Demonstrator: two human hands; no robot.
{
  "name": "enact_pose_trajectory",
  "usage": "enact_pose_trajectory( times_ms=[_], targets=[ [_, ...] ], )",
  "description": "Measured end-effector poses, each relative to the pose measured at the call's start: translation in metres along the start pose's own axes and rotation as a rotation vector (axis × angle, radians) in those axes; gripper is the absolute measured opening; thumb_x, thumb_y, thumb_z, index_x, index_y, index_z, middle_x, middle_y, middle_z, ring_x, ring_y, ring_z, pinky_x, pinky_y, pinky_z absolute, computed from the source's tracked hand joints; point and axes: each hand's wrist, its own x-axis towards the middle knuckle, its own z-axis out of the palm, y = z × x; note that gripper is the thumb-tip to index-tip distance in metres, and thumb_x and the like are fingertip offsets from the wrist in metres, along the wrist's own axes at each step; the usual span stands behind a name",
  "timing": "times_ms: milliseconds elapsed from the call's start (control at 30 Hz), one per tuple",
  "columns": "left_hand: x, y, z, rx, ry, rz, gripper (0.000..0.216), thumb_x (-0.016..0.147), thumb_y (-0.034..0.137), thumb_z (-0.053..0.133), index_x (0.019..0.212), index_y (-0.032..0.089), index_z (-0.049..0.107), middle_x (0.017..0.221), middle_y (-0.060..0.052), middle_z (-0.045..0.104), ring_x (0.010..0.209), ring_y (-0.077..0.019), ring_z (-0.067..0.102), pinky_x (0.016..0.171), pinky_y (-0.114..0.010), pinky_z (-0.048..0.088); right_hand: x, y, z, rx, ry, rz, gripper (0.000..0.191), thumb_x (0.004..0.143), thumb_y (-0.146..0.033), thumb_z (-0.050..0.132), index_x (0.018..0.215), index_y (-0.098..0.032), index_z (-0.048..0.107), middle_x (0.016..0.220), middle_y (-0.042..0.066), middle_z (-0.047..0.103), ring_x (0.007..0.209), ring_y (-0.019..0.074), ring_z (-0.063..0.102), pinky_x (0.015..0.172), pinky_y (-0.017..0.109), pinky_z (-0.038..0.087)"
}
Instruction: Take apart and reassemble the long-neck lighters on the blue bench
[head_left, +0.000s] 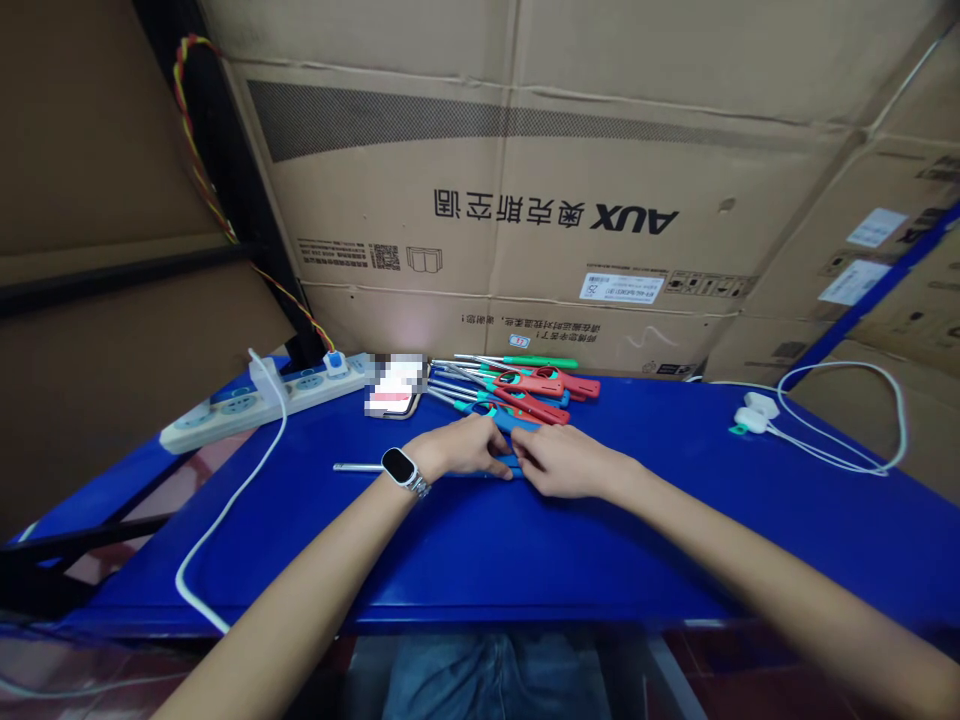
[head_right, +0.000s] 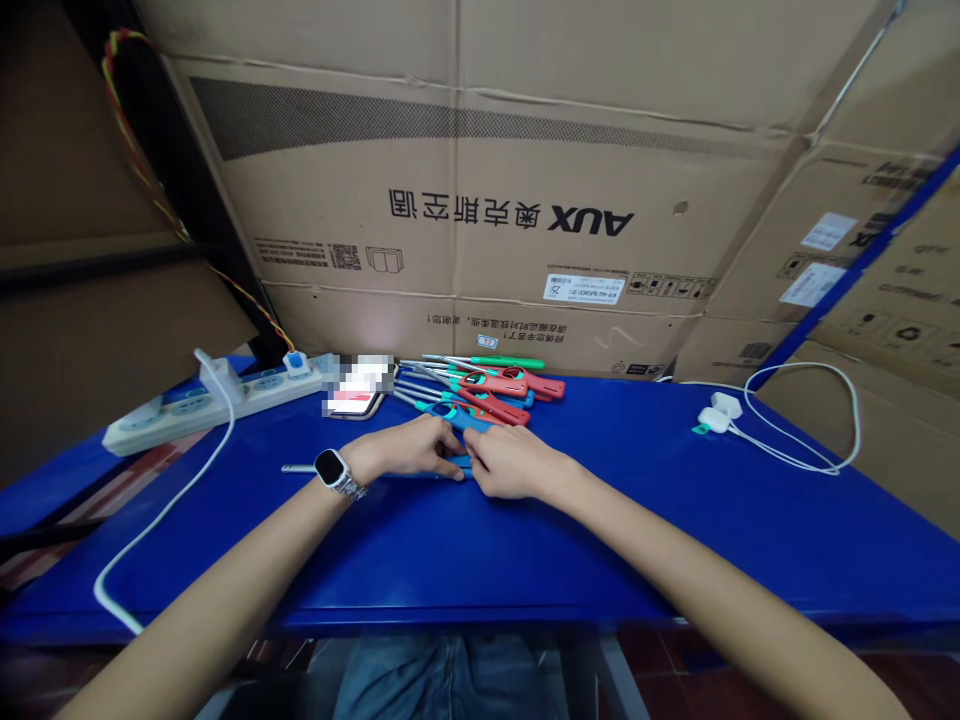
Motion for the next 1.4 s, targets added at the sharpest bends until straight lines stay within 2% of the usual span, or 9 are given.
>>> enact_pose_trajectory(
  times_ms=[167, 367, 600, 767, 867, 1067, 1233, 1333, 1400],
  targets=[
    [-0.001, 0.001, -0.001, 0.01, -0.014, -0.002, 0.026, 0.077, 0.041, 0.072, 0.084, 0.016, 0.077, 0.063, 0.002, 0.063, 0.055, -0.0103, 0.045, 0.055, -0.023, 0.031, -0.005, 0.008, 0.003, 0.173, 0.02, -0.032, 0.016, 0.097, -0.022, 0.042, 0.097, -0.017, 0.057, 0.085, 0.006, 0.067, 0.068, 0.0159, 0.058, 0.058, 0.026, 0.033],
    [-0.001, 0.003, -0.001, -0.016, -0.019, -0.037, 0.031, 0.073, 0.041, 0.075, 0.092, 0.015, 0.075, 0.075, -0.002, 0.068, 0.065, -0.0139, 0.056, 0.06, -0.023, 0.038, 0.0, 0.011, -0.005, 0.141, 0.139, -0.025, 0.014, 0.097, -0.02, 0.045, 0.094, -0.017, 0.058, 0.086, 0.005, 0.067, 0.074, 0.0161, 0.06, 0.062, 0.026, 0.034],
    [-0.038, -0.014, -0.037, -0.166, 0.164, -0.098, 0.036, 0.073, 0.039, 0.072, 0.101, 0.015, 0.069, 0.098, -0.006, 0.07, 0.087, -0.0176, 0.061, 0.077, -0.026, 0.046, 0.026, 0.005, 0.009, 0.147, 0.181, 0.006, 0.014, 0.094, -0.021, 0.051, 0.093, -0.02, 0.065, 0.094, 0.003, 0.07, 0.087, 0.0175, 0.063, 0.063, 0.025, 0.033],
    [-0.068, -0.033, -0.038, -0.176, 0.061, -0.32, 0.046, 0.056, 0.039, 0.082, 0.094, 0.016, 0.07, 0.091, -0.004, 0.069, 0.082, -0.0191, 0.061, 0.071, -0.026, 0.045, 0.029, -0.005, 0.02, 0.147, 0.258, -0.019, 0.02, 0.097, -0.025, 0.048, 0.099, -0.019, 0.067, 0.101, 0.006, 0.068, 0.095, 0.0201, 0.061, 0.072, 0.028, 0.04],
    [-0.069, -0.033, -0.029, -0.098, 0.042, -0.387, 0.041, 0.051, 0.033, 0.085, 0.085, 0.017, 0.07, 0.08, -0.001, 0.066, 0.075, -0.0187, 0.059, 0.065, -0.026, 0.043, 0.029, -0.018, 0.025, 0.158, 0.338, -0.064, 0.031, 0.095, -0.044, 0.054, 0.108, -0.019, 0.066, 0.106, 0.01, 0.065, 0.105, 0.0248, 0.057, 0.087, 0.035, 0.042],
    [-0.061, -0.03, -0.026, -0.089, 0.062, -0.277, 0.022, 0.065, 0.028, 0.076, 0.083, 0.017, 0.07, 0.077, -0.002, 0.067, 0.071, -0.0177, 0.059, 0.065, -0.026, 0.042, 0.03, -0.032, 0.038, 0.184, 0.339, -0.112, 0.037, 0.09, -0.042, 0.063, 0.116, -0.017, 0.063, 0.105, 0.011, 0.067, 0.105, 0.0283, 0.057, 0.095, 0.046, 0.039],
    [-0.056, -0.019, -0.029, 0.071, 0.409, 0.04, 0.024, 0.079, 0.04, 0.071, 0.093, 0.021, 0.071, 0.104, -0.007, 0.067, 0.099, -0.0245, 0.059, 0.089, -0.035, 0.042, 0.018, -0.017, 0.034, 0.418, 0.402, -0.023, 0.029, 0.096, -0.033, 0.051, 0.121, -0.02, 0.058, 0.115, 0.01, 0.066, 0.098, 0.0234, 0.063, 0.086, 0.036, 0.046],
    [-0.051, -0.008, -0.027, 0.181, 0.764, 0.141, 0.037, 0.077, 0.04, 0.074, 0.109, 0.023, 0.065, 0.125, -0.009, 0.058, 0.119, -0.028, 0.049, 0.105, -0.043, 0.033, 0.014, -0.009, 0.032, 0.587, 0.402, 0.014, 0.023, 0.099, -0.034, 0.043, 0.112, -0.021, 0.057, 0.095, 0.005, 0.069, 0.083, 0.0198, 0.066, 0.076, 0.033, 0.049],
    [-0.045, -0.005, -0.023, 0.1, 1.008, 0.11, 0.038, 0.079, 0.037, 0.072, 0.111, 0.021, 0.059, 0.117, -0.008, 0.057, 0.112, -0.0244, 0.052, 0.099, -0.04, 0.039, 0.014, -0.007, 0.034, 0.753, 0.349, 0.053, 0.024, 0.101, -0.038, 0.038, 0.105, -0.021, 0.055, 0.08, 0.001, 0.065, 0.061, 0.0152, 0.063, 0.06, 0.027, 0.049]
  ],
)
